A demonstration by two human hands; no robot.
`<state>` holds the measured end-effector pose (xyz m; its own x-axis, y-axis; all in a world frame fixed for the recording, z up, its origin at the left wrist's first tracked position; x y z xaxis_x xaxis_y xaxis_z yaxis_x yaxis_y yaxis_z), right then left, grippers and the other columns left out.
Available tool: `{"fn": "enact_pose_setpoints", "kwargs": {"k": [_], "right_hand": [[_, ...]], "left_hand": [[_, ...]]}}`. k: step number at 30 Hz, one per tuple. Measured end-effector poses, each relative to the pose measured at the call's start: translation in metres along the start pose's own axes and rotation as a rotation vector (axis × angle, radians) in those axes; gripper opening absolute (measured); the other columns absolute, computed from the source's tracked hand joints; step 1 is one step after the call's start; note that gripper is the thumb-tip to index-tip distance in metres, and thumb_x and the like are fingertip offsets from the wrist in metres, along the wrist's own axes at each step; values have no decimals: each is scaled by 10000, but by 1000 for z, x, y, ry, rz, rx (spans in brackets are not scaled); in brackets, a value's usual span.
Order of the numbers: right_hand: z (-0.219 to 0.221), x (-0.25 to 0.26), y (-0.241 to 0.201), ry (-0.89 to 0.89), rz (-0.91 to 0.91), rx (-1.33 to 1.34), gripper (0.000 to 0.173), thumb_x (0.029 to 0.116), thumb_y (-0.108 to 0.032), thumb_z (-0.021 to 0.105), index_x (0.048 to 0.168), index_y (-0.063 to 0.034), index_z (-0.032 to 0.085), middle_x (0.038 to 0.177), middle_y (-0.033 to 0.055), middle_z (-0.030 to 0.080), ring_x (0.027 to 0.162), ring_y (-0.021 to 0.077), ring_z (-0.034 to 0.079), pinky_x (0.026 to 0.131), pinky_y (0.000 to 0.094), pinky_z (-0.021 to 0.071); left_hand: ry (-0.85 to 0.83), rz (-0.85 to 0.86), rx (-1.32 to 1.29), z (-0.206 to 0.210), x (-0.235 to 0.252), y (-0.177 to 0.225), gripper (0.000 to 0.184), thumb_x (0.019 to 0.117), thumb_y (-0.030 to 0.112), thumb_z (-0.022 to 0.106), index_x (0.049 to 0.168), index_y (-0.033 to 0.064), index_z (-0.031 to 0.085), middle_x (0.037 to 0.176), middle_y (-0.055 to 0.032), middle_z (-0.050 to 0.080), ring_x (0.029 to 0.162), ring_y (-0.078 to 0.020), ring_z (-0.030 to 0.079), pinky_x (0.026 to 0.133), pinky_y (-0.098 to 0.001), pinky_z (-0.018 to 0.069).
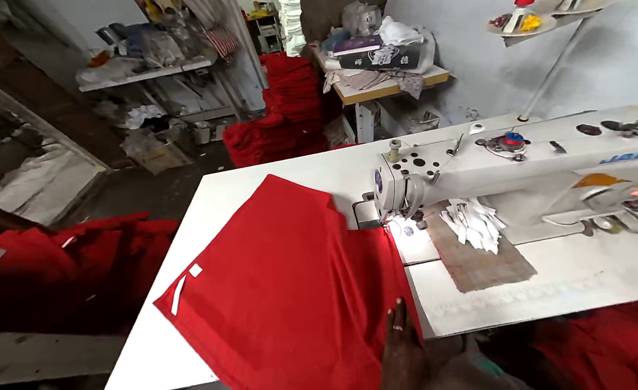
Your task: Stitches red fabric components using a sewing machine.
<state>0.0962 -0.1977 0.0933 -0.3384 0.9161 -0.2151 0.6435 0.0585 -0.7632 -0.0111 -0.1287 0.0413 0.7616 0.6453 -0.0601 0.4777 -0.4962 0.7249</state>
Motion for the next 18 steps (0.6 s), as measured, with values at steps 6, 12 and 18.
{"fn": "enact_pose_setpoints", "kwargs": {"k": [6, 12, 18], "right_hand": [[-56, 118, 58, 518, 505, -79, 396, 989, -117, 615, 1317, 104, 600, 1237, 289, 624, 1127, 406, 637, 1000, 485, 496], [-49, 147, 76, 709, 429, -212, 266, 984, 22, 563, 1203, 133, 664, 1133, 308, 646, 1074, 442, 655, 948, 503, 532], [-7, 97, 57, 805, 299, -195, 317, 910, 68, 584, 1206, 143, 673, 1118, 304, 683, 1018, 434, 696, 898, 487, 573]], "left_hand": [[125, 47, 89, 14, -4, -1, 384, 909, 81, 624, 1189, -180, 660, 1387, -354, 564, 1415, -558, 397, 1194, -658, 229], [74, 1, 277, 11, -1, 6, 359, 936, 119, 620, 1194, -120, 693, 1408, -299, 578, 1419, -533, 410, 1174, -670, 253], [251, 146, 354, 19, 9, 2, 312, 830, 68, 698, 1098, -83, 748, 1235, -284, 691, 1269, -497, 590, 1088, -619, 431]]}}
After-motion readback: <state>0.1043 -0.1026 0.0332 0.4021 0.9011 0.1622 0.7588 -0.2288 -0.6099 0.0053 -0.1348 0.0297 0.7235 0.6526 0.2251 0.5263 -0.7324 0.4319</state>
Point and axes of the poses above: each hand's wrist, its own x-axis towards the middle knuckle, its own z-axis out of the palm, y = z × x, the point moved 2 cm from there along x, towards the middle knuckle
